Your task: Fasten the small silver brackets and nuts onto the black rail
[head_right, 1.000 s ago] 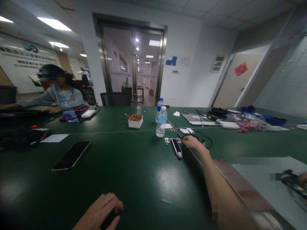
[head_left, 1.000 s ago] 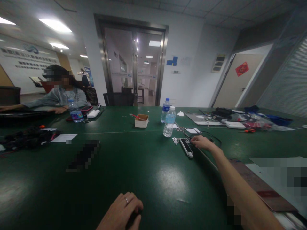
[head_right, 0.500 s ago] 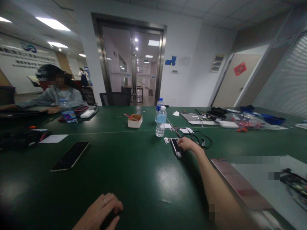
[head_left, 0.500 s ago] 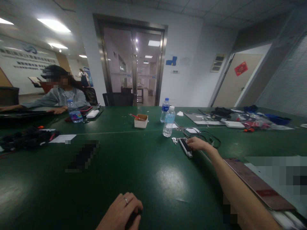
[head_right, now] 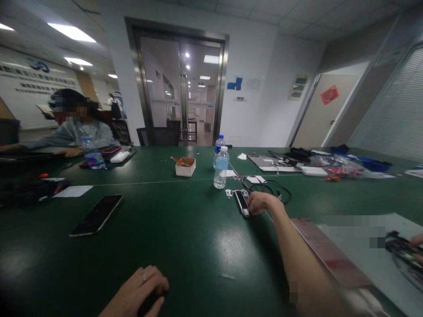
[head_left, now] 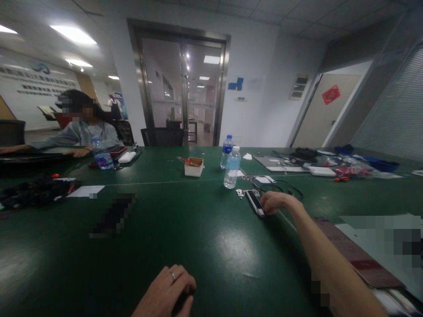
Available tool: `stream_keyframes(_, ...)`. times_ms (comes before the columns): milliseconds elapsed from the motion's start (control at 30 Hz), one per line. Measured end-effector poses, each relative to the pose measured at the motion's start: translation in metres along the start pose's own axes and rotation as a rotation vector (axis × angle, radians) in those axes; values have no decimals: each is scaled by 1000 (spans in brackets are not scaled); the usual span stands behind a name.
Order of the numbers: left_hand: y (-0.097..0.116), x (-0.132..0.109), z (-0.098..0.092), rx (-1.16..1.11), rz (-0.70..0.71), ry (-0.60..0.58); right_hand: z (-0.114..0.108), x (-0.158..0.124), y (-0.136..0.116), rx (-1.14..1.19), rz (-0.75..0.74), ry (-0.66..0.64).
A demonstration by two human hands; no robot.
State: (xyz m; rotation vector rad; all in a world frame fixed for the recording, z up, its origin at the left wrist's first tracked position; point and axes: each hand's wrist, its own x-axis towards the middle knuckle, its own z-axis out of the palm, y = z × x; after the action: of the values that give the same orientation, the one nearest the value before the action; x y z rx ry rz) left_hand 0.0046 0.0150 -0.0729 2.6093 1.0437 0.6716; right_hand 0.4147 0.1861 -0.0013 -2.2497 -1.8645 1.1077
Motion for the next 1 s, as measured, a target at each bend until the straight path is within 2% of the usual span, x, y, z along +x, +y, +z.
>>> stream_keyframes(133, 0, 0, 0, -10, -4, -5, -1, 0, 1, -43, 27, 32)
stream_keyframes(233, 0, 0, -1, -21, -18, -21, -8, -2, 0, -122, 32, 114)
stream_keyframes(367, -2, -1, -1, -40, -22, -42, -14, -4, -14, -239, -98, 297)
stream_keyframes(467, -3, -1, -1, -41, -25, -51, -6, -1, -30, -307, -209, 366)
stream_keyframes(633, -3, 0, 0, -20, -20, -44, 17, 11, -45, -380, -266, 380)
stream_keyframes(833, -3, 0, 2, -15, -33, -47, 15, 10, -41, -394, -248, 406)
stream_keyframes(1000, -2, -1, 1, -28, -51, -46, 14, 8, -35, -374, -79, 453)
